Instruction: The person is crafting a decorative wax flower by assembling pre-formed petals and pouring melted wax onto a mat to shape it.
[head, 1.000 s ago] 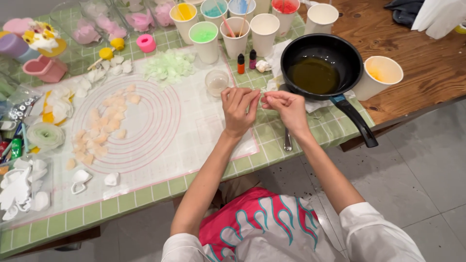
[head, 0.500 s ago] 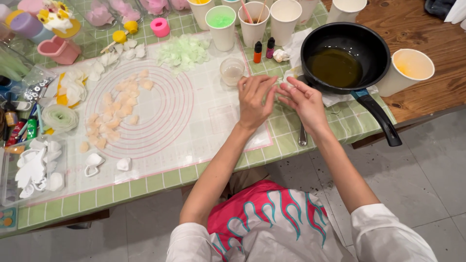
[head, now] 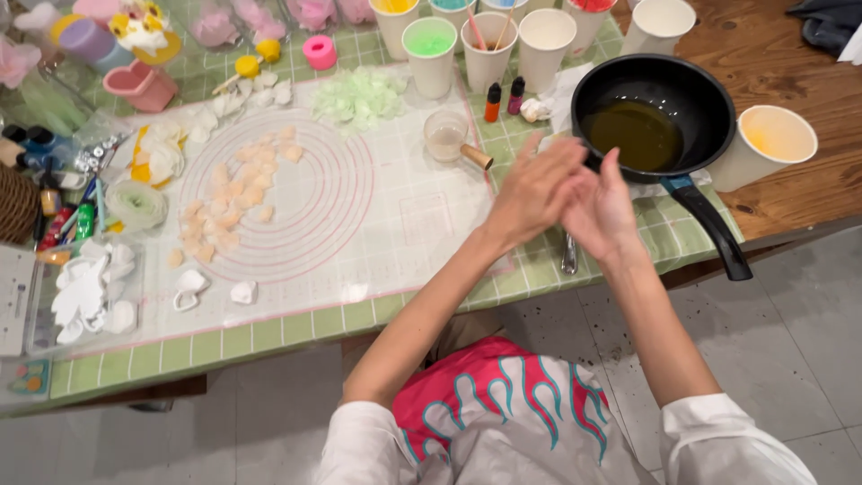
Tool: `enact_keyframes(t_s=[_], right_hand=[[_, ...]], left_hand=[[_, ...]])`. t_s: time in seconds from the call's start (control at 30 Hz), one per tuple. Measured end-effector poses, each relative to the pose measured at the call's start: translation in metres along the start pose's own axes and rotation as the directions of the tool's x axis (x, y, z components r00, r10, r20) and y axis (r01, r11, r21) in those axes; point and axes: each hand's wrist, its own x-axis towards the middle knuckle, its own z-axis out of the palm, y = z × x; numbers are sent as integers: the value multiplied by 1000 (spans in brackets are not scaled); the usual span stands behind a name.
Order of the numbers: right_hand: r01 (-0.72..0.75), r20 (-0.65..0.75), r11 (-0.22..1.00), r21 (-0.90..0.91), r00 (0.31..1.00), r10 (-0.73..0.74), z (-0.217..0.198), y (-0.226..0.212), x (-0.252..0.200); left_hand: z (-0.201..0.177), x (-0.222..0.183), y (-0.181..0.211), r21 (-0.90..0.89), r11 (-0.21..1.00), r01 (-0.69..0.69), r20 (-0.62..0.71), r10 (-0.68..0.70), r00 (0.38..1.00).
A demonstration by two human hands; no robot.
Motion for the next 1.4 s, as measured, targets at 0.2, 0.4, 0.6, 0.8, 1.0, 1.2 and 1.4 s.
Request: enact_keyframes(t_s=[0.2, 0.4, 0.6, 0.8, 1.0, 1.2, 1.4], right_hand=[[-30, -10, 999, 34, 1000, 30, -13, 7, 9], [-34, 50, 984, -176, 998, 43, -19, -1, 25], [25, -110, 966, -258, 992, -55, -37, 5, 51], [47, 65, 968, -246, 997, -31, 18, 5, 11], [-33, 119, 993, -111, 992, 47, 38, -2, -4], [-144, 100, 982, 125, 986, 132, 15, 3, 11], [-188, 30, 980, 68, 982, 186, 41, -2, 5]], left_hand=[[2, 0, 0, -181, 963, 199, 82, -187, 979], [5, 4, 30, -231, 910, 343, 38, -344, 938], [46, -17, 17, -396, 873, 286, -57, -334, 941], [68, 6, -18, -256, 861, 440, 84, -434, 897], [30, 20, -14, -195, 827, 527, 174, -499, 849], [29, -15, -9, -153, 880, 449, 48, -447, 893], [-3, -30, 12, -266, 908, 323, 17, -331, 944]])
